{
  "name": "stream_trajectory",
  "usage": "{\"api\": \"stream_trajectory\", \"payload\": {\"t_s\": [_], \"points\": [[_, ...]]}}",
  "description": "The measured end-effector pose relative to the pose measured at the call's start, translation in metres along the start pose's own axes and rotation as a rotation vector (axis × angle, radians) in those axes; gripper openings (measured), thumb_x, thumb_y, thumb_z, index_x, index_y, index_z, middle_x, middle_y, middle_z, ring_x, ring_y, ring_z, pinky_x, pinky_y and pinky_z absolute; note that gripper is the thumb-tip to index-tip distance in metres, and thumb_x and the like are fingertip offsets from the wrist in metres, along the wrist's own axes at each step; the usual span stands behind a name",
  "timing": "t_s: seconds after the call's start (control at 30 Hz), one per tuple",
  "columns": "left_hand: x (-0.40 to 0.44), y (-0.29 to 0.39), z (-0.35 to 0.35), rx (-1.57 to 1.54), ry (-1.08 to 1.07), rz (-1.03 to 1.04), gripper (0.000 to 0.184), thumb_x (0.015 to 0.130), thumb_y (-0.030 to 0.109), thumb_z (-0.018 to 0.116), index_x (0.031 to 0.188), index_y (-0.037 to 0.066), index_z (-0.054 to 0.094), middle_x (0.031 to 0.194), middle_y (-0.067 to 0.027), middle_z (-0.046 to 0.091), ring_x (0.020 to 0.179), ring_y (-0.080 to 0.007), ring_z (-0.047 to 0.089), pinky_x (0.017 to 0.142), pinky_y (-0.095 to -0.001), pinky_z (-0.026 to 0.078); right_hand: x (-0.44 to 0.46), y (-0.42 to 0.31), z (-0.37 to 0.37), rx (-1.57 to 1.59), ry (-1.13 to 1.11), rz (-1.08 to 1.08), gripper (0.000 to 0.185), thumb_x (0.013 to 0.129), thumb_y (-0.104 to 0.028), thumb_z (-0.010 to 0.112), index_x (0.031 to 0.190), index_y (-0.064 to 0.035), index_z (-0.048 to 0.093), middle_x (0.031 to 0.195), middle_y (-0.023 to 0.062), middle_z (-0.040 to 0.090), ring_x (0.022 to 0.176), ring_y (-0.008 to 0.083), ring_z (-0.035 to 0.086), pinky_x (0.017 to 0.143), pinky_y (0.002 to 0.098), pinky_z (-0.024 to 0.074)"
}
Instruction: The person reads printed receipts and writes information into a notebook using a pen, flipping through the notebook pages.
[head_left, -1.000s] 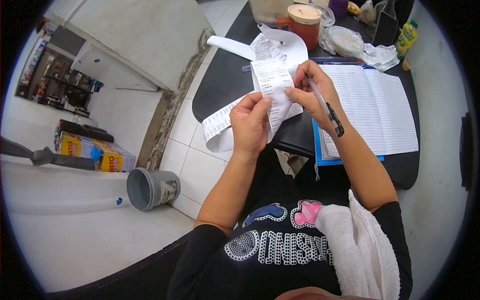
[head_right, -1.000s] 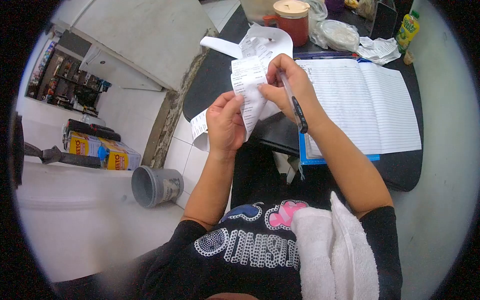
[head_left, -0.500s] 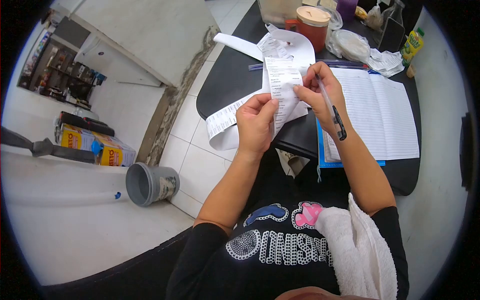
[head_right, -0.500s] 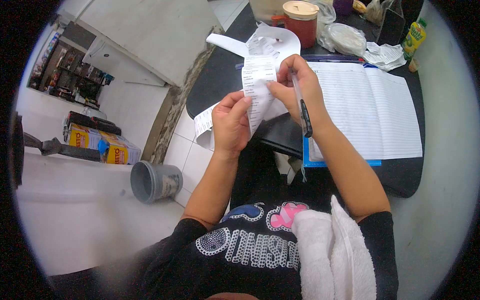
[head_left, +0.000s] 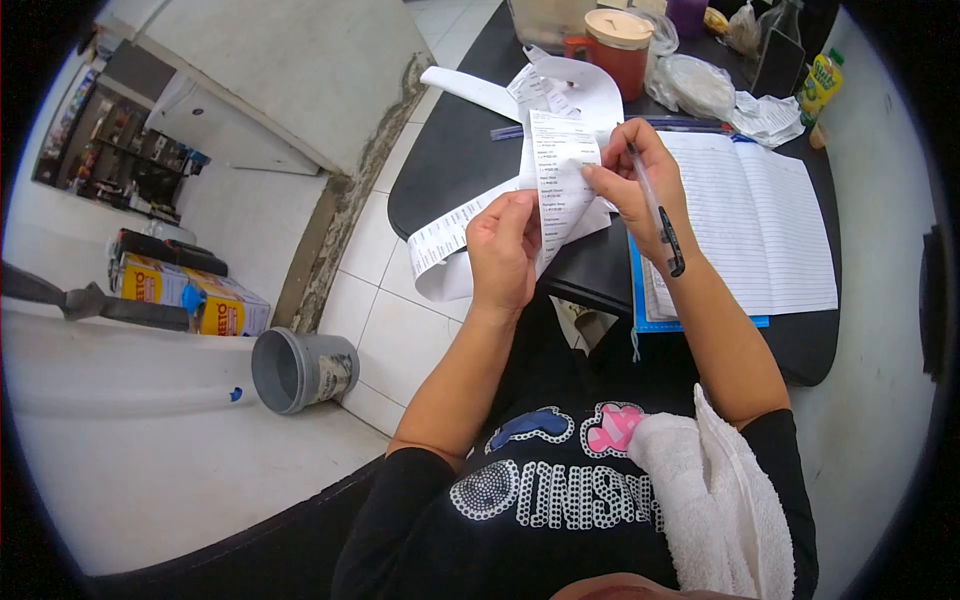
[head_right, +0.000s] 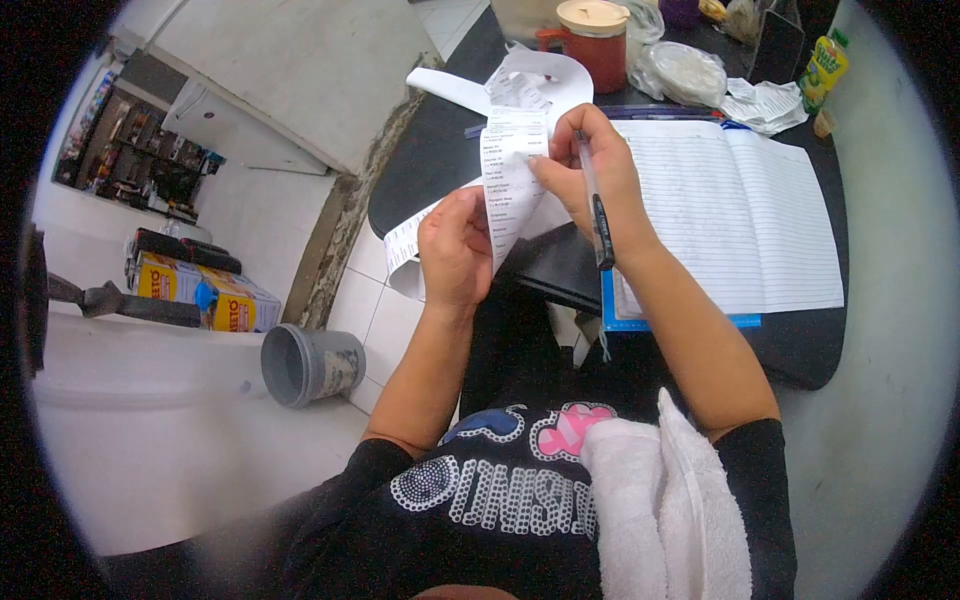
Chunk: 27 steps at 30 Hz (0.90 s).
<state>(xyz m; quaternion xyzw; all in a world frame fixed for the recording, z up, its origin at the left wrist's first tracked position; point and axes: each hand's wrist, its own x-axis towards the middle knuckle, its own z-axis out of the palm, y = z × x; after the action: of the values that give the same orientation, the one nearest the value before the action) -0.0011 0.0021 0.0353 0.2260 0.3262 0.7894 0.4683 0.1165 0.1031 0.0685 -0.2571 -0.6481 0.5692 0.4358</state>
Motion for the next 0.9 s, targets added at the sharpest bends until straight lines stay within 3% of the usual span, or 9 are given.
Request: {"api": "stream_trajectory", "payload": {"t_s": [0.43,0.63,0.73,0.9], "points": [[0.0015,-0.0026,-0.0018,0.059,0.002,0.011,0.02,0.087,0.009,0.048,0.09,-0.008,0.058,0.085,-0.0105,0.062,0.074,-0.0133,0.059,0.07,-0.0234,0.047,0.0004,0.0027,0.0012,-0.045,0.042,-0.024,0.024,0.068,-0.005,0.066,0.079,-0.0064,0.045,0.07,-0.0019,0.045,0.064,0.0057,0.043,0.058,0.02,0.0382],[0.0008,-0.0021,-0.0007,0.068,-0.013,0.015,0.027,0.089,0.014,0.045,0.093,-0.009,0.058,0.088,-0.0123,0.062,0.078,-0.0152,0.059,0.074,-0.0253,0.046,0.0007,0.0004,0.0001,-0.073,0.029,-0.047,0.024,0.072,-0.001,0.065,0.08,-0.0087,0.043,0.07,-0.0049,0.043,0.062,0.0011,0.04,0.056,0.0145,0.0341],[-0.0006,-0.0012,-0.0021,0.08,-0.016,0.014,0.028,0.089,0.014,0.044,0.093,-0.01,0.058,0.088,-0.0128,0.062,0.08,-0.0156,0.059,0.076,-0.0259,0.046,0.0012,0.0013,-0.0001,-0.066,0.044,-0.037,0.023,0.068,-0.005,0.065,0.079,-0.0063,0.045,0.07,-0.0018,0.045,0.064,0.0058,0.043,0.057,0.0201,0.0381],[-0.0016,-0.0006,-0.0022,0.076,-0.017,0.006,0.026,0.088,0.014,0.045,0.092,-0.009,0.058,0.088,-0.0122,0.062,0.079,-0.0145,0.058,0.075,-0.025,0.045,0.0017,0.0024,0.0006,-0.079,0.051,-0.029,0.023,0.068,-0.006,0.066,0.079,-0.0062,0.045,0.07,-0.0015,0.045,0.064,0.0062,0.043,0.058,0.02,0.0382]]}}
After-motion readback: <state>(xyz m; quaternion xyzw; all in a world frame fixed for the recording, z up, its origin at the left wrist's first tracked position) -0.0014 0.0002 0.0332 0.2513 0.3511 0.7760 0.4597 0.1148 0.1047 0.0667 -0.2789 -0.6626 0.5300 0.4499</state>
